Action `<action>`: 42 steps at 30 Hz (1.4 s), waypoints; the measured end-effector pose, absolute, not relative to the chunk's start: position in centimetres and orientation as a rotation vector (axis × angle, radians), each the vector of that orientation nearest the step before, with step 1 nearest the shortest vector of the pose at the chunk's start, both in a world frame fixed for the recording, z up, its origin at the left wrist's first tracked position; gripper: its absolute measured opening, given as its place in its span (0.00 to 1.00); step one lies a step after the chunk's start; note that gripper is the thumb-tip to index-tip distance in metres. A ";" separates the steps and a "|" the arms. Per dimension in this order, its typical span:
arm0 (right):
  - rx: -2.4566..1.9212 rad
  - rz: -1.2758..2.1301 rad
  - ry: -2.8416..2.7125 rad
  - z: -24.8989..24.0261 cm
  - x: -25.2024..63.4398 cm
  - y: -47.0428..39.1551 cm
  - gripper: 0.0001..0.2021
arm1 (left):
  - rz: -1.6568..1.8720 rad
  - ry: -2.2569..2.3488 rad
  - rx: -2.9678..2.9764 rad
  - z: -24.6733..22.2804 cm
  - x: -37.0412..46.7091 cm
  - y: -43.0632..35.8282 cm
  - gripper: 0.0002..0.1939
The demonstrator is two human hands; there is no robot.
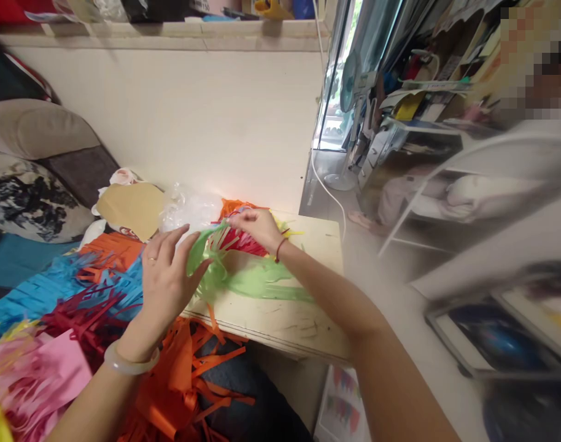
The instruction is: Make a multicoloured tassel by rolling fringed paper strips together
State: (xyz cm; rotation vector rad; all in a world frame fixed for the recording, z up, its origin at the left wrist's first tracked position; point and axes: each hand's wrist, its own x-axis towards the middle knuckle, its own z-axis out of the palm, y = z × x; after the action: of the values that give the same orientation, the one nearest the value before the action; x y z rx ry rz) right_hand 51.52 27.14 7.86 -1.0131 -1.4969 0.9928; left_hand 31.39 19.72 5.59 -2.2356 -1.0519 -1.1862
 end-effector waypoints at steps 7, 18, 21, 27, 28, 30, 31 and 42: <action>-1.385 0.609 -1.376 8.1 55.4 34.6 0.13 | -0.432 -0.621 -2.779 0.5 33.3 18.9 0.20; -0.956 0.329 -2.485 -0.4 53.1 15.3 0.20 | -0.322 -0.607 -2.735 -1.2 35.4 14.5 0.08; -1.185 0.264 -2.580 -1.9 55.6 14.7 0.24 | -0.342 -0.609 -2.741 -1.7 36.7 12.2 0.07; -1.725 -0.124 -2.348 -1.4 61.3 14.4 0.24 | -0.377 -0.670 -2.790 -1.9 38.1 11.2 0.09; -1.682 -0.150 -2.325 -1.2 61.3 13.7 0.24 | -0.395 -0.662 -2.789 -2.0 38.3 11.1 0.09; -1.440 -0.020 -2.427 -0.7 60.5 12.0 0.24 | -0.420 -0.655 -2.782 -2.3 38.6 10.9 0.08; -1.297 0.107 -2.499 -0.7 59.8 11.2 0.24 | -0.427 -0.656 -2.780 -2.4 38.7 10.8 0.08; -1.041 0.236 -2.623 -1.8 59.4 9.0 0.19 | -0.238 -0.961 -2.838 -0.3 32.3 15.2 0.20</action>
State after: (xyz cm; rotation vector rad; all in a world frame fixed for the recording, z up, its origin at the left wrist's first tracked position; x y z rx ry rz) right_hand 59.42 8.99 -1.75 -1.0406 -2.6232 0.2361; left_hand 32.33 15.22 -0.33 -2.8383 -0.9612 -0.2376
